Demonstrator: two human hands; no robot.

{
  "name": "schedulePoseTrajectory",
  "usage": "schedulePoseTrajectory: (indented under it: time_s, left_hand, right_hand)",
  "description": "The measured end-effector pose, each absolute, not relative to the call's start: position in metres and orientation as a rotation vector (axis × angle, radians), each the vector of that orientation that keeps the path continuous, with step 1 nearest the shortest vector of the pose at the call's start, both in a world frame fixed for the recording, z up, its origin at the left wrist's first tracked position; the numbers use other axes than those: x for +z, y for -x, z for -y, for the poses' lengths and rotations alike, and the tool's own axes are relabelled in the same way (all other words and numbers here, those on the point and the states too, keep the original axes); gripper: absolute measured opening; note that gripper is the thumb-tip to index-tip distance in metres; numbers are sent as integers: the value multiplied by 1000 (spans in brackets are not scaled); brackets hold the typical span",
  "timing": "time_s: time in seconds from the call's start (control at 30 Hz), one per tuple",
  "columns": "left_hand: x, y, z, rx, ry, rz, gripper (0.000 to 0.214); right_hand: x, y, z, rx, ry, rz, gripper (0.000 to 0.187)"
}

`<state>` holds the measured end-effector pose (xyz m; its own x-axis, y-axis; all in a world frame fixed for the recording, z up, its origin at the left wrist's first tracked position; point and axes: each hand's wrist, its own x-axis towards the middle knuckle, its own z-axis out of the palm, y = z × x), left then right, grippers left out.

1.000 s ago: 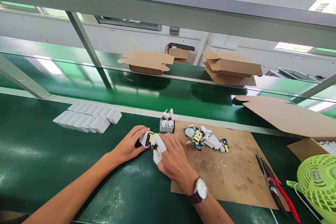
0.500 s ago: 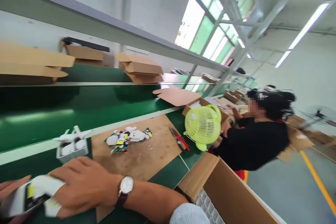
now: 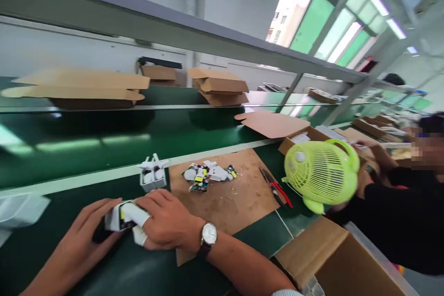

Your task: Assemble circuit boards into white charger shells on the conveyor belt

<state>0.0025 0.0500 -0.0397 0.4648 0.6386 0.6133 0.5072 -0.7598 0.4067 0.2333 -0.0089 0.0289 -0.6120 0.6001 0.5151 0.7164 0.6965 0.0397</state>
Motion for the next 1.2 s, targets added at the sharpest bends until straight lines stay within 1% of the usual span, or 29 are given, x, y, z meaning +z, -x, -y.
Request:
schedulePoseTrajectory:
  time_s: [0.07, 0.2, 0.33, 0.67, 1.0, 1.2]
  left_hand:
    - [-23, 14, -38, 1139, -2536, -1076, 43]
    - [-9, 9, -32, 1001, -2474, -1115, 52]
    - [-7, 8, -33, 992, -2440, -1120, 55]
    - [-9, 10, -32, 999, -2420, -1089, 63]
    - [-4, 8, -30, 1087, -2436, -1003, 60]
    - [-4, 7, -30, 1074, -2438, -989, 59]
  right_hand:
    - [29, -232, 10, -250, 988, 2290, 43]
    - [33, -230, 13, -232, 929, 2217, 66]
    - [38, -228, 15, -226, 949, 2206, 76]
    - [37, -225, 15, -221, 944, 2196, 76]
    - [35, -227, 15, -228, 948, 2219, 70]
    - [34, -225, 15, -218, 935, 2229, 74]
